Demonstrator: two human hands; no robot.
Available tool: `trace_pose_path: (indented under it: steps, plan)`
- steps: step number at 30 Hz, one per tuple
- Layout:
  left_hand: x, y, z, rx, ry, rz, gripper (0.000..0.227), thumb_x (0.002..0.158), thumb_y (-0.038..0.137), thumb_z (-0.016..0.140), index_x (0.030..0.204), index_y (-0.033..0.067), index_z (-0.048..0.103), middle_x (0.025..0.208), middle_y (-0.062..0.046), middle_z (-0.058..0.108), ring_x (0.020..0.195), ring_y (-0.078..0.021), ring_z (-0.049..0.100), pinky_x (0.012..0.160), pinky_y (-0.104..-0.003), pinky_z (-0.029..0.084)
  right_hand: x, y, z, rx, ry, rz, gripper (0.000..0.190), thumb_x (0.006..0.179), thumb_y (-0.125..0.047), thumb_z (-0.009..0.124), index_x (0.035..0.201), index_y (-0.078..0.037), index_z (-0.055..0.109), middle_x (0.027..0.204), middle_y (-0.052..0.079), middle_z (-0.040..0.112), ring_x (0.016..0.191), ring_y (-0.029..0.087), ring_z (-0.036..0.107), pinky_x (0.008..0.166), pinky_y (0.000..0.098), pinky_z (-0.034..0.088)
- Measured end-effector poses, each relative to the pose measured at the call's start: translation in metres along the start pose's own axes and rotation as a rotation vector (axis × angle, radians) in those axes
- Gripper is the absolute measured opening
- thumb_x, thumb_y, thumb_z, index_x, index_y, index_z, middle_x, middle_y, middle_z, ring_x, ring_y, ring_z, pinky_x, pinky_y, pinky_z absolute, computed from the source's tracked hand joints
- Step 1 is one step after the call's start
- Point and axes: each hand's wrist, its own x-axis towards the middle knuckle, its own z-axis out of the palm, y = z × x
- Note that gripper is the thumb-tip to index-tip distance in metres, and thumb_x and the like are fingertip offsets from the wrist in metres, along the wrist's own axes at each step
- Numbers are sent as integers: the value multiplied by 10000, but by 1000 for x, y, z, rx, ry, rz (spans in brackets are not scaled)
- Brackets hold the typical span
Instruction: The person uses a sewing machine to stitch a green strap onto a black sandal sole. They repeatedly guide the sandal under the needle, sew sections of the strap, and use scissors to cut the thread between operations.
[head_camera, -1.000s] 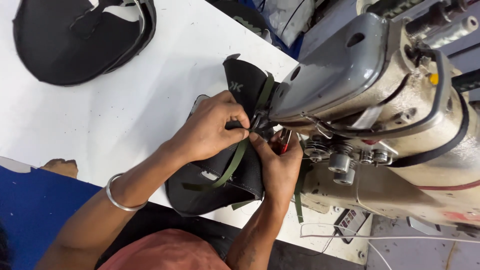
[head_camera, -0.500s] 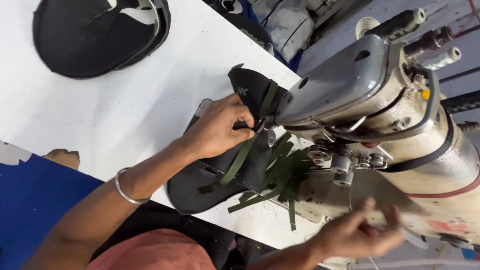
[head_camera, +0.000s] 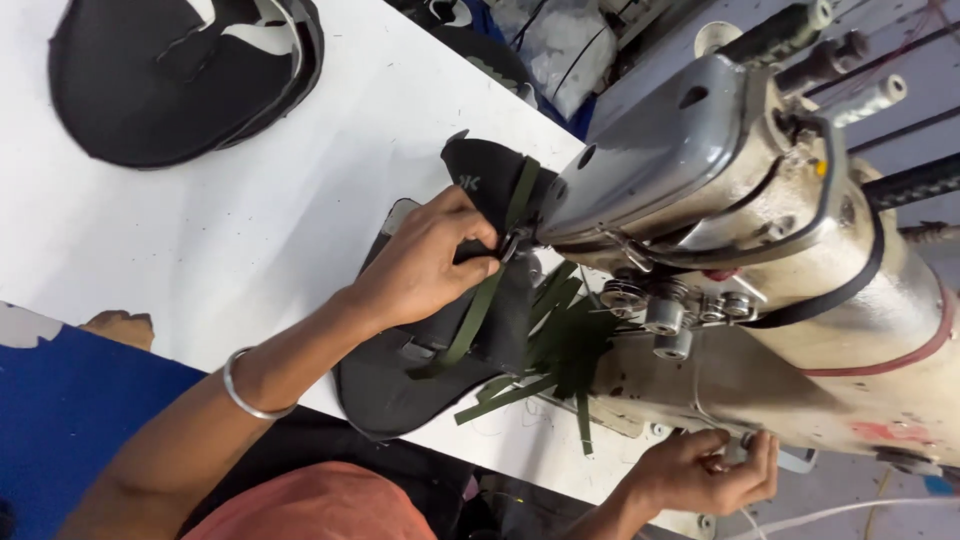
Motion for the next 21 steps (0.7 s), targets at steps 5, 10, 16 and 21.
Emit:
trace_pose_path:
  steps: [5,10,16,21]
  plan:
    - [-2,1,-2,13,1,-2,202,854,170,779,977,34,697,1067,-75,578,874,-243,653,786,-405,522,23,-112,0,457,-111,16,382,998,-184,698,1295,24,579,1308,219,634,1245,371,621,1161,544,504]
    - [-29,2,-18,199,4,215,363,881,148,755,1213,29,666,1265,-129,588,1177,-298,581,1037,-456,442,7,-168,31,694,-940,-269,742,714,-276,796,1386,-47,581,1491,206,543,1319,358,598,903,401,579]
    - [-71,-12,-2,722,-71,670,590,813,95,733,1388,125,606,1483,-117,556,1416,-277,420,1186,-509,307,-6,-167,41,848,-902,-185,653,738,-97,592,1389,-58,630,1493,187,589,1345,369,646,1069,416,562]
    - [-48,10,-4,300,-25,528,315,953,57,704,1265,88,668,1216,-95,715,1131,-225,634,1029,-423,478,-9,-169,38,815,-887,-174,636,747,-60,572,1378,-49,644,1481,192,600,1334,358,651,1084,422,562]
